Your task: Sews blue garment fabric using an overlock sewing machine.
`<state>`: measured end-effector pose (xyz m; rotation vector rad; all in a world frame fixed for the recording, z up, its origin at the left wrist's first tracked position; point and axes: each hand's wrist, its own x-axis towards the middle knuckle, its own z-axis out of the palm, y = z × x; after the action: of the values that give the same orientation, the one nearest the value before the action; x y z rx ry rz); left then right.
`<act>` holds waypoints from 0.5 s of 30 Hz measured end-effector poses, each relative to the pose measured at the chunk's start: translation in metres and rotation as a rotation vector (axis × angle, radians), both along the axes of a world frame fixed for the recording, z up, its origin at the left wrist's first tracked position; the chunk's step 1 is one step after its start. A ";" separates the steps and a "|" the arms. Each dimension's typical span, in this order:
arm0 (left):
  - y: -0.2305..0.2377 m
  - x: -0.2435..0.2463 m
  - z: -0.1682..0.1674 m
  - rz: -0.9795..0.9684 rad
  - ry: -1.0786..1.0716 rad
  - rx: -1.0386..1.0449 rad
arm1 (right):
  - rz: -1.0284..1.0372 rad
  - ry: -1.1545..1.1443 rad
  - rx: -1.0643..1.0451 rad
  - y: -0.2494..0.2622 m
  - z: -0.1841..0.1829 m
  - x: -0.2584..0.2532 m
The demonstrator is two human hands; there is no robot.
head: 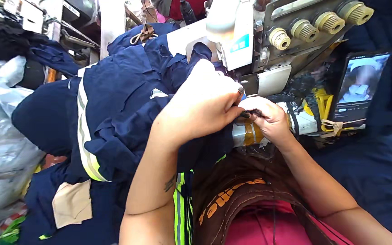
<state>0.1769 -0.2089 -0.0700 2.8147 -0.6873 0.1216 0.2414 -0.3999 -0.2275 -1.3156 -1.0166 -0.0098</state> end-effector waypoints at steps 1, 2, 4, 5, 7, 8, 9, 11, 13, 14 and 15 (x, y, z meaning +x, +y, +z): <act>-0.007 -0.008 -0.005 0.050 -0.028 0.000 | -0.011 -0.012 -0.006 -0.002 0.001 -0.001; -0.017 -0.017 -0.011 0.106 -0.062 0.002 | -0.029 -0.039 -0.028 -0.006 0.001 -0.003; -0.038 -0.033 -0.022 0.233 -0.133 0.015 | -0.099 -0.128 -0.112 -0.017 0.003 -0.010; -0.048 -0.040 -0.027 0.282 -0.163 0.025 | -0.133 -0.173 -0.142 -0.022 0.003 -0.014; -0.066 -0.052 -0.039 0.345 -0.223 0.025 | -0.189 -0.225 -0.175 -0.029 0.003 -0.020; -0.072 -0.057 -0.045 0.376 -0.248 0.008 | -0.213 -0.242 -0.190 -0.030 0.003 -0.023; -0.075 -0.059 -0.049 0.405 -0.268 -0.016 | -0.242 -0.263 -0.201 -0.030 0.003 -0.024; -0.074 -0.061 -0.055 0.456 -0.303 -0.053 | -0.287 -0.307 -0.220 -0.024 0.006 -0.023; -0.070 -0.058 -0.059 0.487 -0.319 -0.055 | -0.312 -0.348 -0.240 -0.017 0.009 -0.019; -0.068 -0.056 -0.061 0.500 -0.328 -0.047 | -0.317 -0.368 -0.248 -0.013 0.010 -0.016; -0.067 -0.055 -0.064 0.511 -0.335 -0.038 | -0.320 -0.386 -0.252 -0.009 0.011 -0.013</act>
<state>0.1224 -0.2756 -0.1338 2.8919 -0.0028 0.6970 0.2287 -0.4094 -0.2163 -1.7412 -1.1437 -0.4027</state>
